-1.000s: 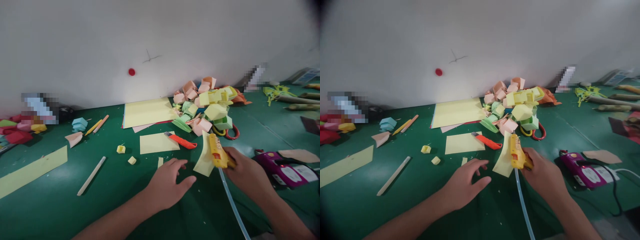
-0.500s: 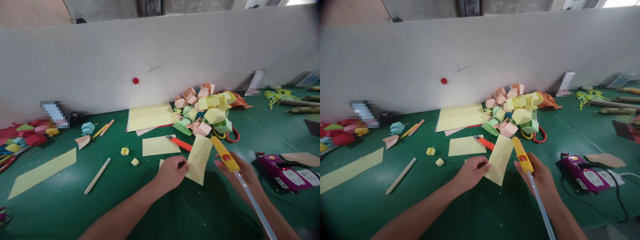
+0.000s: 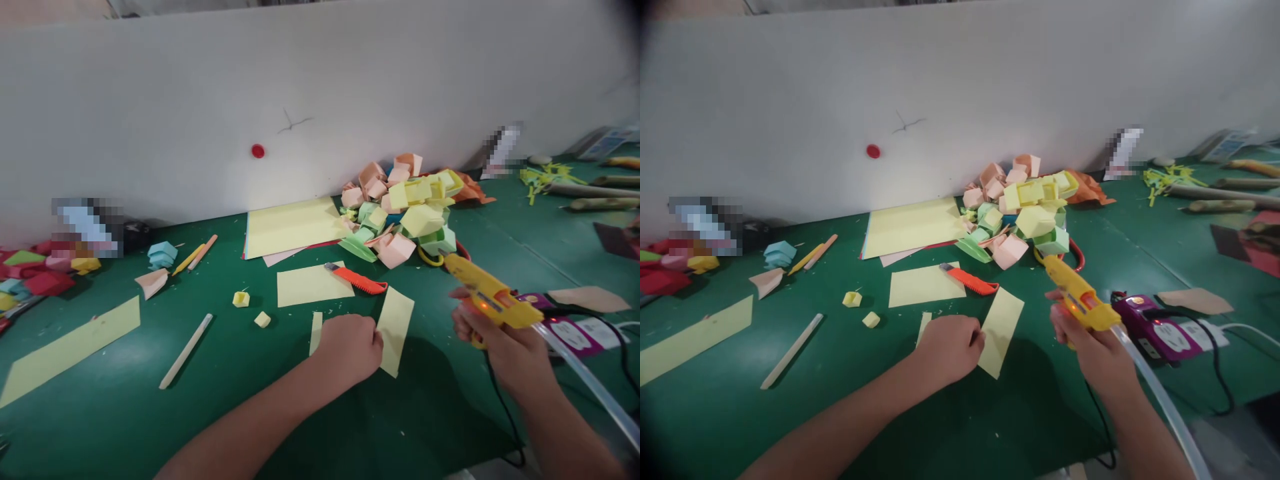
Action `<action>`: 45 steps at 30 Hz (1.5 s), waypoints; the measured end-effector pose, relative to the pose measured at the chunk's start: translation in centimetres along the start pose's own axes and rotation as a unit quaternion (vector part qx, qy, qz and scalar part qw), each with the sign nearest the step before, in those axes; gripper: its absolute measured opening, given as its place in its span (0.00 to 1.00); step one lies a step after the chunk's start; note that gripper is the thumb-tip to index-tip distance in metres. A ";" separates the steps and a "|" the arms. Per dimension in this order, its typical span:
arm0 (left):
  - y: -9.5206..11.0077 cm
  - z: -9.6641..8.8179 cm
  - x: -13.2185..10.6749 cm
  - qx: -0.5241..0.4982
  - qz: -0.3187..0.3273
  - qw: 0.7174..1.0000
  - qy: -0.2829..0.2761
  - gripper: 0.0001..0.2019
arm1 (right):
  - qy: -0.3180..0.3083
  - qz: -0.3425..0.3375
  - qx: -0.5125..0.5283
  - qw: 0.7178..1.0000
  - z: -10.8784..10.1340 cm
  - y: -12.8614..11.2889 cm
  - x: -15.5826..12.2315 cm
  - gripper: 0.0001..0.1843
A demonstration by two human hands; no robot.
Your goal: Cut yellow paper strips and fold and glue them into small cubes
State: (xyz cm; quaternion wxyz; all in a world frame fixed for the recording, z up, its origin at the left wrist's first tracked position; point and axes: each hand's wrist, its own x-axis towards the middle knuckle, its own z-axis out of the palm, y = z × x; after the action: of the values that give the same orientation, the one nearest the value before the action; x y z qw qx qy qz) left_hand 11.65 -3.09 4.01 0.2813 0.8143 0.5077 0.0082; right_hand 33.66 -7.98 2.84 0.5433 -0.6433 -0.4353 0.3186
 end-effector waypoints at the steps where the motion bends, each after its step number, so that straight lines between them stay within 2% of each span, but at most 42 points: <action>1: 0.6 0.1 0.3 0.008 0.010 1.000 -0.002 0.15 | -0.007 0.006 0.026 1.000 -0.3 -0.2 0.1 0.17; 5: 2.8 0.4 2.3 0.020 0.045 0.999 -0.002 0.16 | -0.003 0.000 0.072 0.997 -1.3 -0.3 0.4 0.16; 8: 3.8 0.8 4.0 0.015 0.060 0.998 0.007 0.16 | -0.022 0.007 0.098 0.995 -1.4 0.2 0.5 0.18; 14: 4.2 1.6 6.8 -0.016 0.074 0.997 0.019 0.18 | -0.085 0.005 0.159 0.984 -0.7 1.2 0.6 0.19; 19: 4.3 2.4 7.5 -0.057 0.093 0.993 0.034 0.16 | -0.100 0.024 0.230 0.968 1.0 -0.1 0.3 0.15; 22: 3.7 2.7 6.8 -0.089 0.138 0.984 0.073 0.17 | -0.121 0.039 0.263 0.956 2.5 -0.9 0.2 0.16; 25: 2.1 2.5 5.3 -0.106 0.161 0.974 0.122 0.22 | -0.159 0.051 0.275 0.947 3.7 -1.1 0.0 0.19; 30: -1.3 1.5 1.3 -0.124 0.166 0.955 0.214 0.23 | -0.226 0.067 0.288 0.928 5.0 -0.7 -0.4 0.18; 32: -2.3 1.1 -0.4 -0.127 0.174 0.940 0.264 0.23 | -0.247 0.075 0.283 0.924 5.6 -0.7 -0.7 0.19; 35: -3.1 1.0 -2.1 -0.118 0.196 0.928 0.293 0.23 | -0.271 0.086 0.279 0.917 6.6 -1.0 -1.2 0.19; 37: -3.3 1.2 -2.4 -0.097 0.202 0.930 0.291 0.20 | -0.273 0.086 0.287 0.914 7.1 -1.3 -1.5 0.18; 40: -3.0 1.6 -1.4 -0.010 0.188 0.956 0.226 0.18 | -0.247 0.075 0.303 0.917 7.3 -1.5 -1.7 0.18; 43: -1.7 2.1 0.5 0.066 0.190 0.964 0.171 0.24 | -0.202 0.065 0.323 0.922 6.7 -1.4 -1.8 0.16; 45: -0.3 2.6 2.1 0.094 0.214 0.962 0.138 0.25 | -0.169 0.065 0.324 0.929 5.9 -1.1 -1.7 0.14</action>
State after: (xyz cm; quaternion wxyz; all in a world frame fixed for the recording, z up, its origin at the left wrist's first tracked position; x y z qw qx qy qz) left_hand 13.23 -2.44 1.11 0.1224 0.9178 0.3539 0.1321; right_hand 27.52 -7.01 2.60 0.6183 -0.3960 -0.3511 0.5810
